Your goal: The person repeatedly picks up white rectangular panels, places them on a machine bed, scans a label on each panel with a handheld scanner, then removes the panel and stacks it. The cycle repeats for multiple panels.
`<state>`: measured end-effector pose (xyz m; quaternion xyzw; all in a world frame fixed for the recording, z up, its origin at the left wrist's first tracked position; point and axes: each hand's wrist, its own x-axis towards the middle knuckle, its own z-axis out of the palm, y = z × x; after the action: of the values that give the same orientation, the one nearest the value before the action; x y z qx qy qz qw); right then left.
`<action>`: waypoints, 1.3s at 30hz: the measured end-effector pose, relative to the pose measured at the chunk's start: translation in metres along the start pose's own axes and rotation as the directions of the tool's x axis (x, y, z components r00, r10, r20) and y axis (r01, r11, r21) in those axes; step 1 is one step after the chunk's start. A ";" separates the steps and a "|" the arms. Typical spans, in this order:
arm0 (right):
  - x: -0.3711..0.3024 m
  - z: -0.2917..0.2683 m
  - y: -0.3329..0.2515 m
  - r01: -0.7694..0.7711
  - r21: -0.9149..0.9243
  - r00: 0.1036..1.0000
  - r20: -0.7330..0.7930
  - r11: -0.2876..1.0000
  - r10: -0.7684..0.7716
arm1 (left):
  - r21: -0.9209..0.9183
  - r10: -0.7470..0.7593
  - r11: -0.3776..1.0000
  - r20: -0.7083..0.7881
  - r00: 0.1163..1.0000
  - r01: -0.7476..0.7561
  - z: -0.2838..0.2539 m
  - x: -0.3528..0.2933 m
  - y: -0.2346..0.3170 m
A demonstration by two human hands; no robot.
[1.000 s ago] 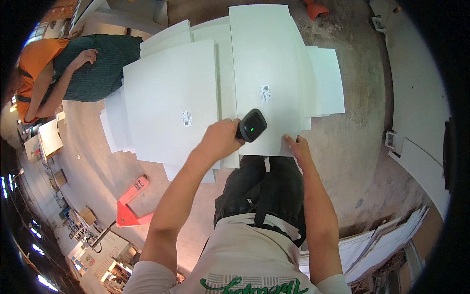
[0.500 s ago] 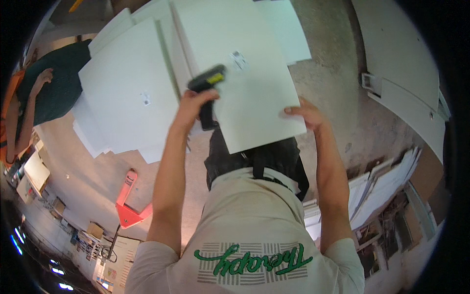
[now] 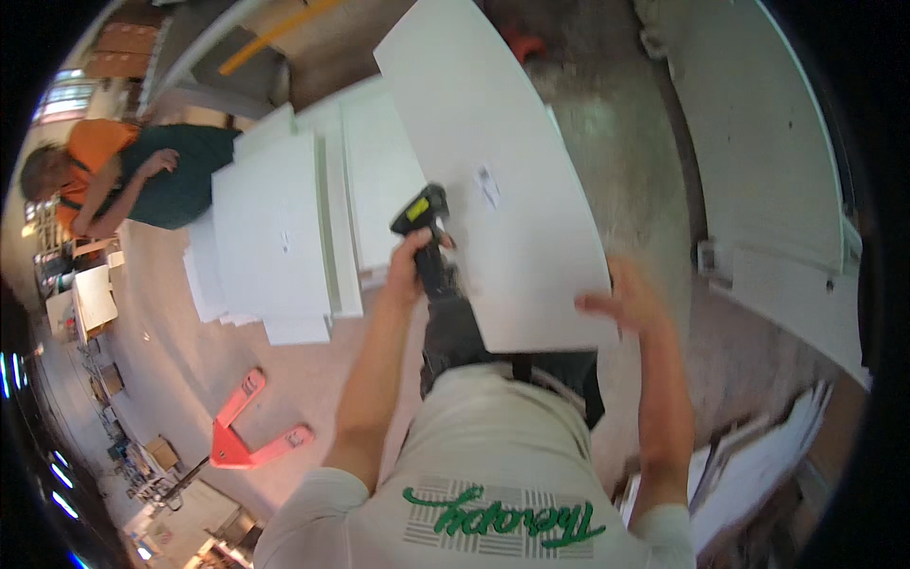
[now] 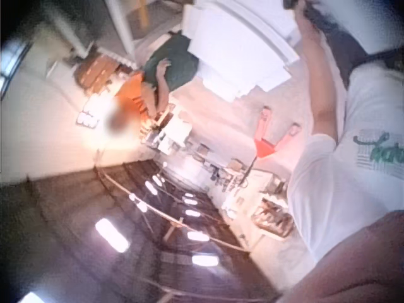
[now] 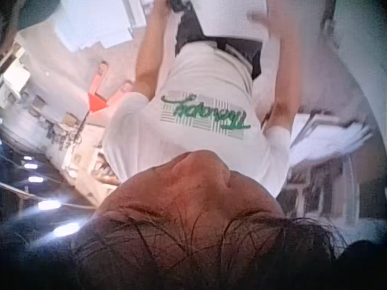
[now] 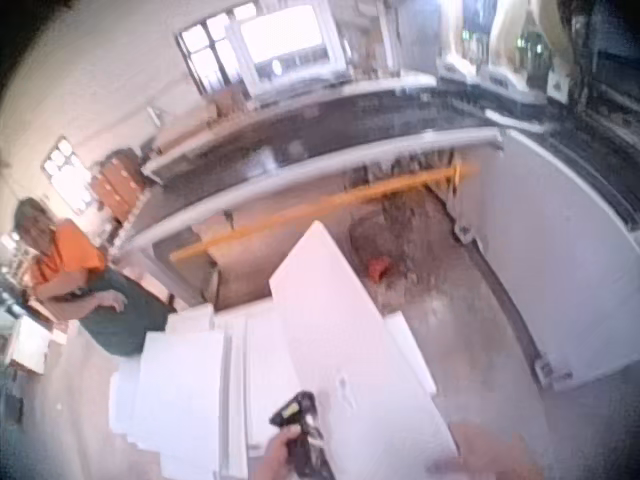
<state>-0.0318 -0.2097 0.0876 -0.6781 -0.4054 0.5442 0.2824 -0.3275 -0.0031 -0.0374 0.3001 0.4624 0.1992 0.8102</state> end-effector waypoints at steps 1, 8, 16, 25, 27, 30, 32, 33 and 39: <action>-0.021 -0.012 0.000 0.063 -0.046 0.997 -0.033 0.997 -0.064 | -0.127 0.137 0.981 -0.068 0.988 -0.145 0.031 0.014 -0.016; -0.153 -0.065 0.050 0.334 -0.573 0.838 -0.182 0.748 -0.514 | -0.173 0.522 0.833 -0.068 0.850 -0.525 0.197 0.101 -0.047; -0.158 -0.130 0.169 0.138 -0.914 0.748 -0.157 0.383 -0.645 | -0.452 0.246 0.837 -0.193 0.950 -0.309 0.299 0.101 -0.080; -0.084 -0.287 0.205 0.105 -0.935 0.709 -0.169 0.339 -0.685 | -0.480 0.203 0.837 -0.173 0.964 -0.262 0.401 0.218 -0.044; -0.059 -0.328 0.194 0.121 -0.934 0.708 -0.157 0.337 -0.688 | -0.478 0.197 0.840 -0.171 0.965 -0.256 0.420 0.249 -0.029; -0.025 -0.382 0.170 0.113 -0.941 0.696 -0.154 0.319 -0.701 | -0.439 0.211 0.857 -0.180 0.961 -0.270 0.440 0.284 -0.002; -0.013 -0.421 0.153 0.122 -0.938 0.733 -0.136 0.325 -0.666 | -0.390 0.229 0.876 -0.178 0.957 -0.283 0.446 0.300 0.019; -0.003 -0.440 0.146 0.147 -0.935 0.705 -0.130 0.324 -0.697 | -0.371 0.232 0.884 -0.177 0.956 -0.284 0.447 0.308 0.031; 0.053 -0.525 0.110 0.192 -0.957 0.761 0.006 0.216 -0.649 | -0.324 0.250 0.900 -0.166 0.954 -0.292 0.467 0.345 0.098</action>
<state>0.5069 -0.1897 0.1005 -0.6662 -0.7419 -0.0349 0.0673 0.2436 0.1354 -0.0060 0.2024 0.4217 0.4058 0.7852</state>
